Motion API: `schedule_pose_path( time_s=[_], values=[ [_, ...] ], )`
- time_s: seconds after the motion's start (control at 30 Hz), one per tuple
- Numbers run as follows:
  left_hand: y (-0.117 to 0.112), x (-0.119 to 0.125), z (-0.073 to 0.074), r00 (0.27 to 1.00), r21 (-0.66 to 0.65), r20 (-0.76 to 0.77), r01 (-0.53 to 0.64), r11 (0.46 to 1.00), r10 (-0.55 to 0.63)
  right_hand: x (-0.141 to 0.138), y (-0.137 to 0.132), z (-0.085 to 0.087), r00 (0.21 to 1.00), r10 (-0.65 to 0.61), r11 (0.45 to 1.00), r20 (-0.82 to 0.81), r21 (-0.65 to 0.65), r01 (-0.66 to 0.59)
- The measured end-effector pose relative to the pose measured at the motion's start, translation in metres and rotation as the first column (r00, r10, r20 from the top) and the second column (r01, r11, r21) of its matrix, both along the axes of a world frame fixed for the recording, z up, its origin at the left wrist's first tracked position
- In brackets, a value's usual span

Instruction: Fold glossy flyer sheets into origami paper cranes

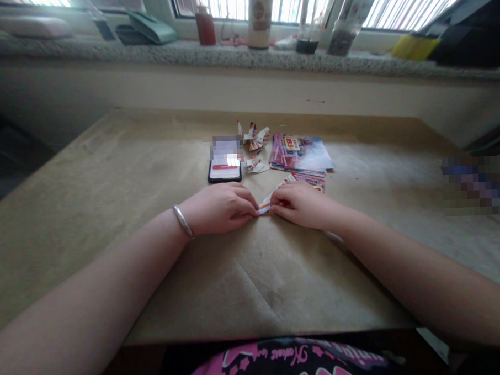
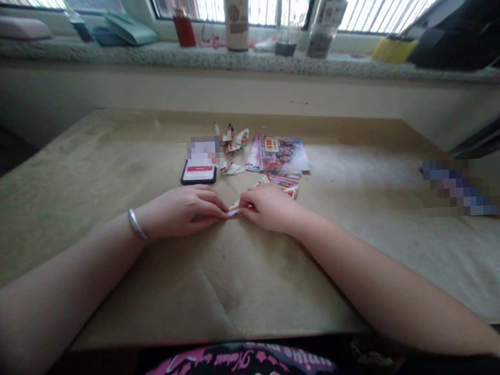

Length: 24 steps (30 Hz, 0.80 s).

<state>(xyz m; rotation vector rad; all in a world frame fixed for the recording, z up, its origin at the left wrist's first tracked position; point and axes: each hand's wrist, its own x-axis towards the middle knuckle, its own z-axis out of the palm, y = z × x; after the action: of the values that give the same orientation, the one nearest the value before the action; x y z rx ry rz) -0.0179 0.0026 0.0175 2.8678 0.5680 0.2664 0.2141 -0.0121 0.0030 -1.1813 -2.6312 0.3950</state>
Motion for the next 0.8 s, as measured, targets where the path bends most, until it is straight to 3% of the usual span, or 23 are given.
schedule_pose_path(
  time_s=[0.17, 0.43, 0.6, 0.8],
  values=[
    [-0.0005, -0.0011, 0.0045, 1.000, -0.019, -0.005, 0.014, 1.000, -0.014, -0.0065, 0.0001, -0.0026, 0.993, -0.102, 0.994, 0.059, 0.045, 0.099],
    [-0.0016, -0.0013, 0.0023, 1.000, 0.055, -0.012, -0.003, 0.998, 0.003, -0.0042, 0.0012, -0.0081, 0.992, -0.125, 0.988, 0.019, 0.090, 0.123],
    [-0.0023, 0.0007, 0.0004, 0.999, 0.135, -0.025, -0.031, 0.990, 0.035, -0.0040, 0.0020, -0.0099, 0.988, -0.150, 0.985, -0.021, 0.078, 0.151],
    [-0.0052, 0.0051, -0.0015, 0.998, 0.254, -0.055, 0.028, 0.967, -0.015, -0.0045, 0.0015, -0.0084, 0.986, -0.167, 0.984, -0.025, 0.059, 0.168]
  ],
)
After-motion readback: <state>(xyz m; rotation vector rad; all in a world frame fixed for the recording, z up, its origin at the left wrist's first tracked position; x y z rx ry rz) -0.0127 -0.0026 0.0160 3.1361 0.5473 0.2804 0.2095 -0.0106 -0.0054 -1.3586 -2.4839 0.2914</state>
